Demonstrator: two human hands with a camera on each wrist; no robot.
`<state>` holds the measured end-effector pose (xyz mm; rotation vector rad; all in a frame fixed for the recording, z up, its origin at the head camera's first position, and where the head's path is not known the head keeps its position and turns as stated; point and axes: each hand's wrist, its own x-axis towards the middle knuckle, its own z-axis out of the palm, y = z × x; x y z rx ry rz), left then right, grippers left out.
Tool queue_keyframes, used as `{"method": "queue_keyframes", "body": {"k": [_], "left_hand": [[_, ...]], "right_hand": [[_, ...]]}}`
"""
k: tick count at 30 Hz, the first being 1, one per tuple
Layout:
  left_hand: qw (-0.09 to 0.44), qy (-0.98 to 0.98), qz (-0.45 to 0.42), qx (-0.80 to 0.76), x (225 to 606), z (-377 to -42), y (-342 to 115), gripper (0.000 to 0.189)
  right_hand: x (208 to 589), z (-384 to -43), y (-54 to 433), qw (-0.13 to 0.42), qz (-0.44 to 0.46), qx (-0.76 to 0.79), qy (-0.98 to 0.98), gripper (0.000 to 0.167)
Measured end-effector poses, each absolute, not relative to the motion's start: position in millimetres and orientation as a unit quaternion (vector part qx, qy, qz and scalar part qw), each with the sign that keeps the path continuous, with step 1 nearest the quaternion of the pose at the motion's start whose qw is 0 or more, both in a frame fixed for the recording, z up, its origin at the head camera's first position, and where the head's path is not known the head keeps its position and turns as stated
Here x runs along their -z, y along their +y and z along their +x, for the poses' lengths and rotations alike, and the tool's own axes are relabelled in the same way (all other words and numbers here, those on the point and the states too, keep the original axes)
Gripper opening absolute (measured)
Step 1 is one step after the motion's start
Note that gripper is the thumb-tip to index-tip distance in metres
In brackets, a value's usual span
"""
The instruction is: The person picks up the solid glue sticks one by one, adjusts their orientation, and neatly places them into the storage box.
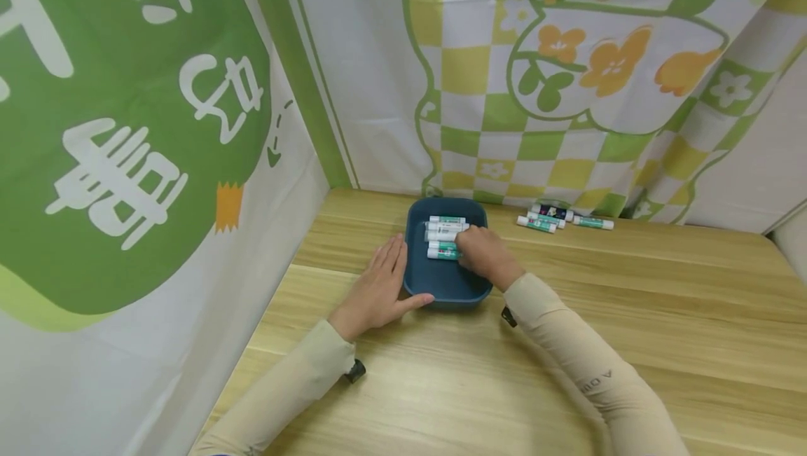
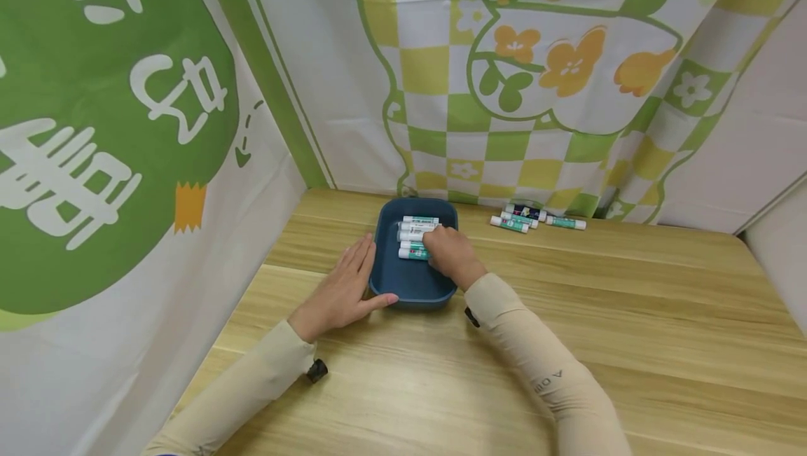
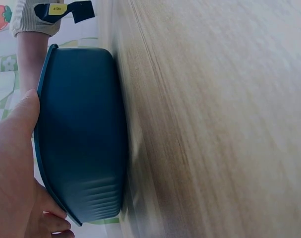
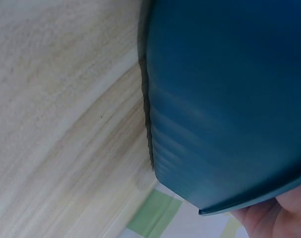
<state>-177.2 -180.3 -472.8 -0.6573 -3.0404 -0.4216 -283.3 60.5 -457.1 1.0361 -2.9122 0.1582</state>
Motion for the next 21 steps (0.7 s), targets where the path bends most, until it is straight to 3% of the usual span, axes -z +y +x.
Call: {"method": "queue_keyframes", "body": {"k": [9,16,21], "left_hand": [[0.002,-0.968,-0.209,0.136,474.0,-177.6,-180.2,0.112],[0.006,-0.968,-0.212,0.132,475.3,-177.7,-181.0,0.114],[0.009,-0.969,-0.211,0.131,475.8,-177.9,-181.1,0.114]], "right_hand": [[457.1,-281.5,59.9,0.040,0.332,-0.025,-0.942,0.016],[444.2,-286.9,69.9,0.031,0.342,-0.099,-0.934,0.009],[429.4,-288.4,84.5,0.056,0.355,-0.152,-0.921,0.027]]}}
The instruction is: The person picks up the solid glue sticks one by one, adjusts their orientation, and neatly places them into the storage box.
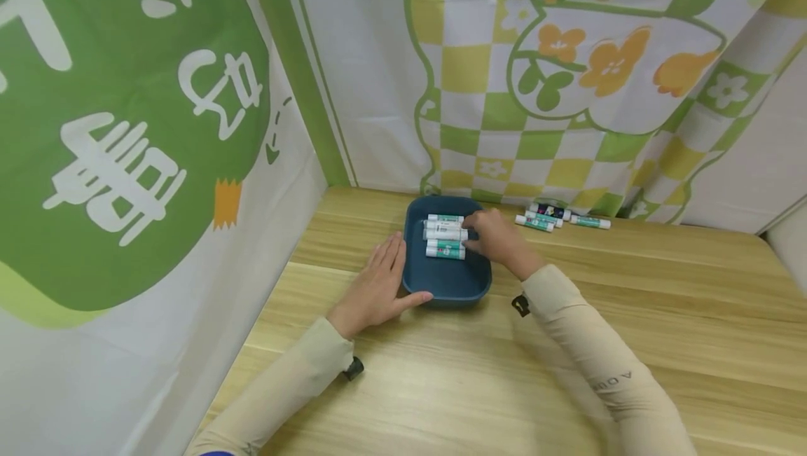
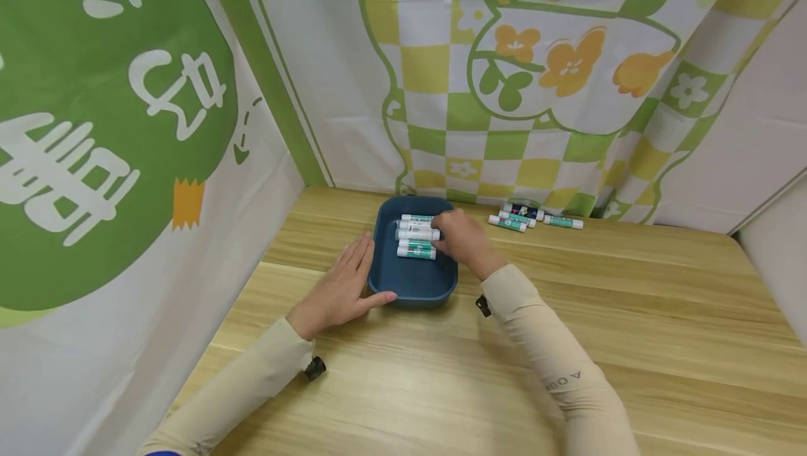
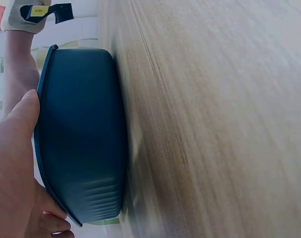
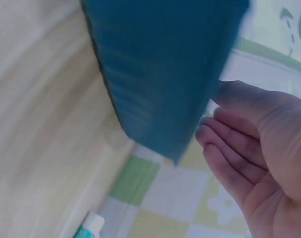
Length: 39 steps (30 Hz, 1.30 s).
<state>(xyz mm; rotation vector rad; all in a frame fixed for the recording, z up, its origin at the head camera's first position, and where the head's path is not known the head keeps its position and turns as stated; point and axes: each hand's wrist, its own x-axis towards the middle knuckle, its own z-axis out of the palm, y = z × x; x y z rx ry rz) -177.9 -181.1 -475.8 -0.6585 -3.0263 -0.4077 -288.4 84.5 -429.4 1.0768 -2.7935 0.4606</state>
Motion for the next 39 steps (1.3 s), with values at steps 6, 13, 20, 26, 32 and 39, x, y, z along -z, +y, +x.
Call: {"method": "queue_keyframes", "body": {"k": [6,13,20,26,32,39], "left_hand": [[0.001,-0.970,-0.208,0.126,474.3,-177.4,-181.2,0.114],[-0.001,-0.970,-0.207,0.127,472.6,-177.0,-181.8,0.114],[0.006,-0.970,-0.209,0.123,473.5,-177.6,-182.4,0.114],[0.003,-0.970,-0.208,0.125,473.6,-178.1,-181.8,0.113],[-0.001,-0.970,-0.207,0.124,473.7,-178.3,-181.3,0.113],[-0.001,-0.969,-0.210,0.128,472.0,-176.2,-180.6,0.114]], "right_hand": [[415.1,-292.1,114.5,0.086,0.326,-0.193,-0.922,0.036],[418.5,-309.3,164.7,0.094,0.280,-0.194,-0.935,0.032],[439.5,-319.1,208.9,0.056,0.244,-0.201,-0.947,0.031],[456.5,-320.9,230.1,0.036,0.224,-0.206,-0.952,0.011],[466.3,-327.0,237.3,0.047,0.214,-0.193,-0.956,0.006],[470.0,-329.7,237.1,0.019,0.191,-0.184,-0.964,0.009]]}}
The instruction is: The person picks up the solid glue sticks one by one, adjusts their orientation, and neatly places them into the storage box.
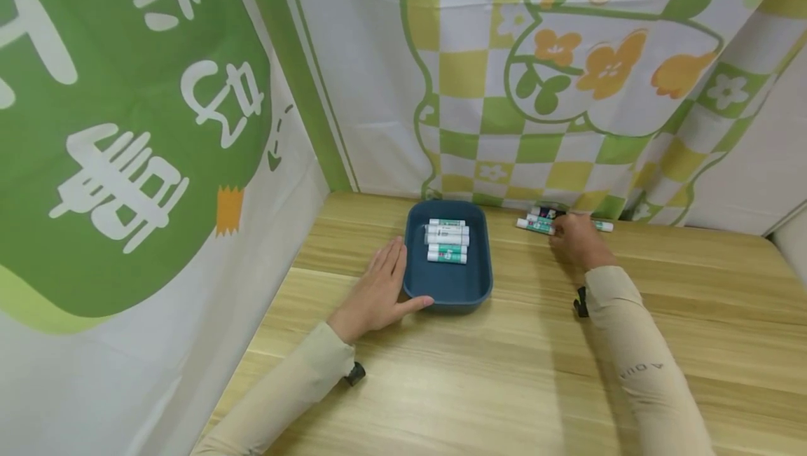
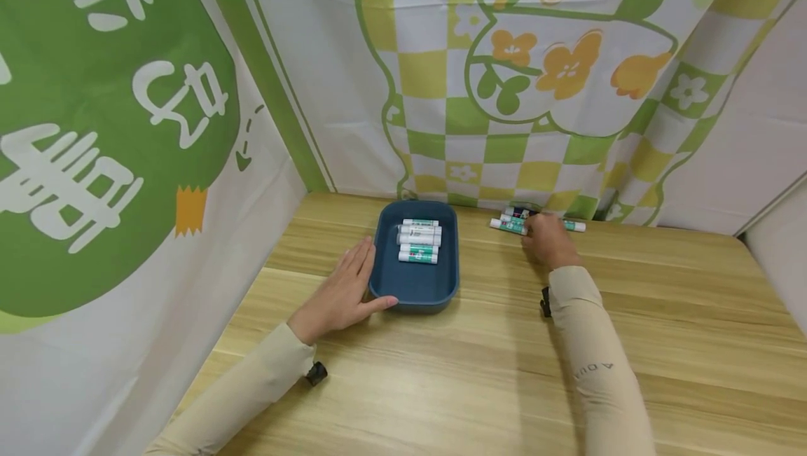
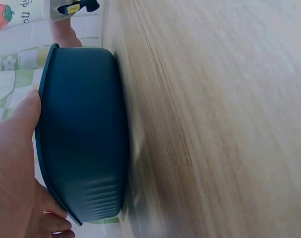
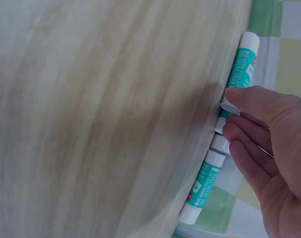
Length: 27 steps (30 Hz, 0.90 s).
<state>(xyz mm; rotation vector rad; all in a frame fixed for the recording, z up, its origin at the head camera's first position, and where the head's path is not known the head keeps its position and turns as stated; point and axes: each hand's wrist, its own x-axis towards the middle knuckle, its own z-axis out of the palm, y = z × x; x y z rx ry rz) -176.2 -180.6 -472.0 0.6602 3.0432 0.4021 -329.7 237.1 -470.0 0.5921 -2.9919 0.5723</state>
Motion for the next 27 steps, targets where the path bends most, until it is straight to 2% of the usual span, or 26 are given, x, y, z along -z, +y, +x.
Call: {"method": "queue_keyframes", "body": {"k": [17,27], "left_hand": [[-0.001,0.969,0.209,-0.128,474.9,-176.1,-180.7,0.113],[0.003,0.971,0.206,-0.123,473.1,-176.3,-180.6,0.114]], "right_hand": [[479.6,-337.3,235.8,0.020,0.157,-0.189,-0.969,0.017],[482.8,-336.7,242.8,0.025,0.151,-0.260,-0.954,0.028]]}}
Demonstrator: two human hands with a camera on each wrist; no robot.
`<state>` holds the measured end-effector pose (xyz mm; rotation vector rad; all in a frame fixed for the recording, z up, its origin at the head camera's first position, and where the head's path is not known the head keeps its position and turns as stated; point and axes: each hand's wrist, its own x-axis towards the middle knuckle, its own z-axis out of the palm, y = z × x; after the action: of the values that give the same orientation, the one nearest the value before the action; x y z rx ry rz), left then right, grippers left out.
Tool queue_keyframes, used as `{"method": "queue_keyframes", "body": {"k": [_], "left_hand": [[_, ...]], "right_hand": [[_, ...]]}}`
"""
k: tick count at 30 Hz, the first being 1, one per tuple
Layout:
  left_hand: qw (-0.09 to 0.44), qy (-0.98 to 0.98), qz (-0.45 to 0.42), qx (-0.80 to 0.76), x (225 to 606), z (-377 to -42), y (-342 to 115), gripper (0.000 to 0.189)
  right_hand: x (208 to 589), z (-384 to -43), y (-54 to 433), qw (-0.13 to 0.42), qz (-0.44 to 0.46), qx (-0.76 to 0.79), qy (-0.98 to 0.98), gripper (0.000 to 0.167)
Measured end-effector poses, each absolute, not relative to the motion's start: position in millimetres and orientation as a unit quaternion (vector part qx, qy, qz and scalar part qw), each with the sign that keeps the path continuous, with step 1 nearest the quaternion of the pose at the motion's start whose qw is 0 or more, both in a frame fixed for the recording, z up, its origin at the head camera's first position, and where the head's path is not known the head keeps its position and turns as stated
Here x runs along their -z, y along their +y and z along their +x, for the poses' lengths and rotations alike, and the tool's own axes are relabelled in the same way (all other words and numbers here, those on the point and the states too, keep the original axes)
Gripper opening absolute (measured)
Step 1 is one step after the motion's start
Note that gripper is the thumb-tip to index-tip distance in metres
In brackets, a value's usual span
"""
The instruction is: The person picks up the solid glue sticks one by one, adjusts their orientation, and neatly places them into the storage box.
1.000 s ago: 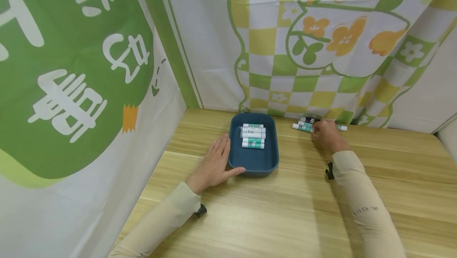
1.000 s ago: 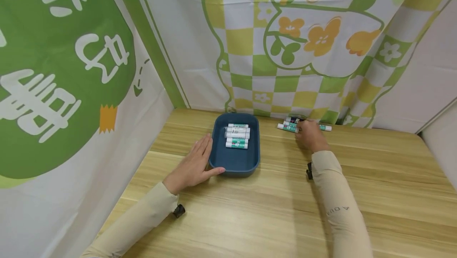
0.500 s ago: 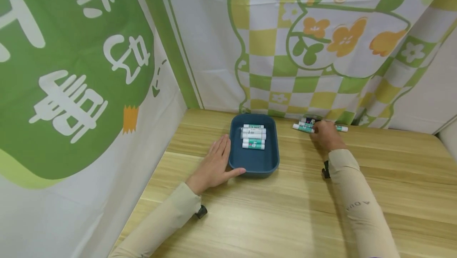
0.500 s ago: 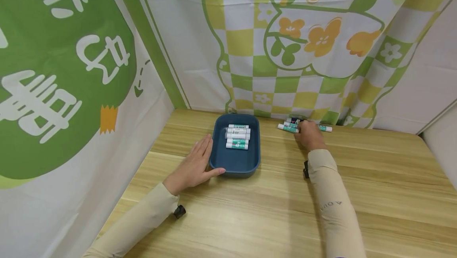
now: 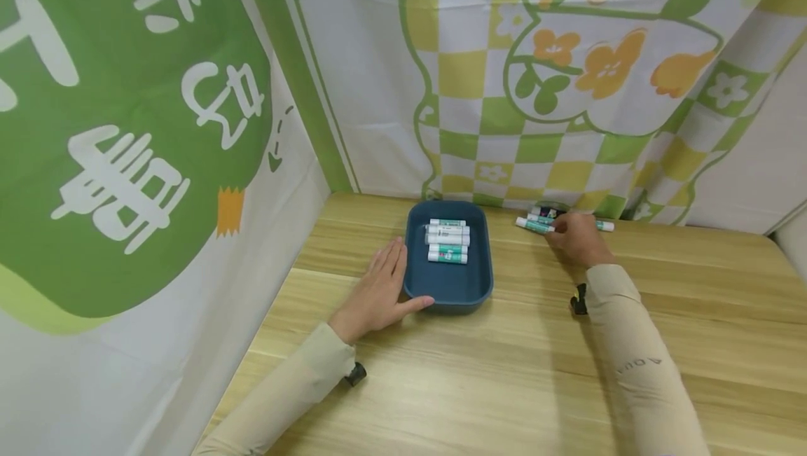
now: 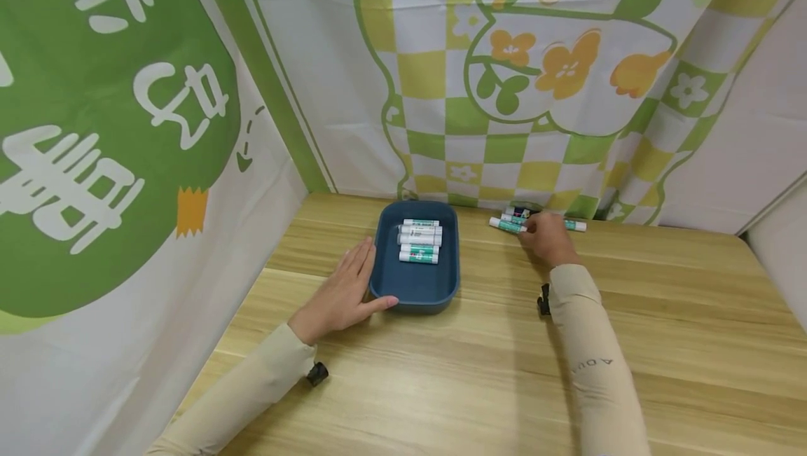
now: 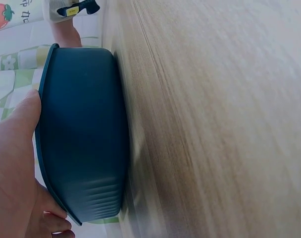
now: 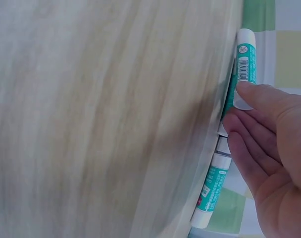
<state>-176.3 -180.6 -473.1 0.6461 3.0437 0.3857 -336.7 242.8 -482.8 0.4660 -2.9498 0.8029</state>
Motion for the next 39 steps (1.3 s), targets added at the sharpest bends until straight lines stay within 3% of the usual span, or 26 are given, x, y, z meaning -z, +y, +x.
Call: {"method": "queue_keyframes", "body": {"k": [10,19,39], "left_hand": [[0.011,0.971,0.205,-0.122,470.3,-178.3,-179.4,0.113],[0.010,0.970,0.207,-0.123,470.1,-178.3,-178.8,0.113],[0.011,0.972,0.205,-0.117,472.5,-178.3,-179.7,0.114]], "right_hand": [[477.9,-331.0,242.5,0.062,0.133,-0.314,-0.938,0.025],[470.3,-320.3,238.7,0.050,0.128,-0.332,-0.933,0.028],[425.1,-297.6,171.5,0.087,0.252,-0.351,-0.898,0.020]]}}
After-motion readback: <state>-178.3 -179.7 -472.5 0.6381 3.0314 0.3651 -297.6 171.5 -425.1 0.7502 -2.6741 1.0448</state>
